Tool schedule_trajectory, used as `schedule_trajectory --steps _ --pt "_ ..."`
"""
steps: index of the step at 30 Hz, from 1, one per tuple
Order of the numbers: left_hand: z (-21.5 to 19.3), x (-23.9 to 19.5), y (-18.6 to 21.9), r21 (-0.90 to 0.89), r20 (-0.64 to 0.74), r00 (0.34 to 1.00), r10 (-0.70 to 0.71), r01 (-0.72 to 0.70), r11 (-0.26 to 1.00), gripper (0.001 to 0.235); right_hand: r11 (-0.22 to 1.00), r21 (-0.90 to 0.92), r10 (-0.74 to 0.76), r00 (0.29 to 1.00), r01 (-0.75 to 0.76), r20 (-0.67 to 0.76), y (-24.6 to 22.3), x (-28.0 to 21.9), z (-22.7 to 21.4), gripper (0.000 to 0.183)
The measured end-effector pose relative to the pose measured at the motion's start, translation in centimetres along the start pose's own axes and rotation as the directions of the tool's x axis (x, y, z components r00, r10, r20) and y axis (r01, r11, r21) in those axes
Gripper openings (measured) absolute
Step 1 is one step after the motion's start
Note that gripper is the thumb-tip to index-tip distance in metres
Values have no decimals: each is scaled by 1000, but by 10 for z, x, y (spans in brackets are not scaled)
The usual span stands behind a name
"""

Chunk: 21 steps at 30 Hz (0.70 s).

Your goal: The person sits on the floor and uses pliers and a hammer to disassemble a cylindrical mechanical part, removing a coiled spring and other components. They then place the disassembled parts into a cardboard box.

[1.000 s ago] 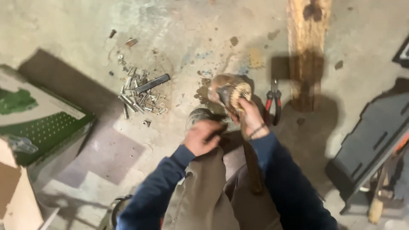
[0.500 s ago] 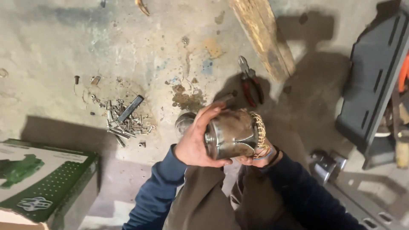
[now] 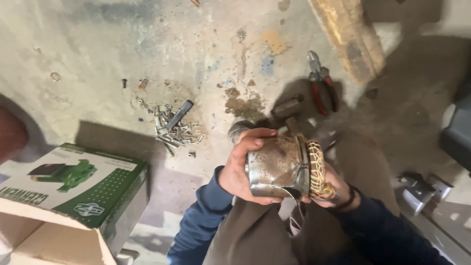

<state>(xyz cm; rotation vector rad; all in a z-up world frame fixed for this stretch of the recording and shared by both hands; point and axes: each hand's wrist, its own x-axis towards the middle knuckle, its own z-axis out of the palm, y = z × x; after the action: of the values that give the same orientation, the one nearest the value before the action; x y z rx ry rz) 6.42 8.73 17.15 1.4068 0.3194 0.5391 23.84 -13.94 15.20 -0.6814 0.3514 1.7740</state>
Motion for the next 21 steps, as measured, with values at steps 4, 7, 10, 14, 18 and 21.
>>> schedule_trajectory --steps 4,7,10,14,18,21 --pt "0 0 -1 -98 -17 1000 21 -23 995 121 976 -211 33 990 -61 -137 -16 3 32 43" --pt "0 -4 -4 -125 -23 1000 14 -17 992 122 981 -179 41 981 -75 -187 -19 4 36 43" --pt "-2 -2 0 -111 -45 999 -7 2 994 122 939 -343 -39 999 25 -33 -11 -1 16 48" --pt "-1 -9 -4 -84 -81 996 -35 29 996 122 927 -372 -41 998 54 42 -7 3 10 44" --pt "2 -18 -6 -174 -98 988 -123 105 979 121 988 -148 31 997 -40 -64 -9 11 31 44" --pt "1 -17 -6 -180 -108 983 -148 127 975 120 991 -107 67 988 -83 -141 -11 16 34 40"
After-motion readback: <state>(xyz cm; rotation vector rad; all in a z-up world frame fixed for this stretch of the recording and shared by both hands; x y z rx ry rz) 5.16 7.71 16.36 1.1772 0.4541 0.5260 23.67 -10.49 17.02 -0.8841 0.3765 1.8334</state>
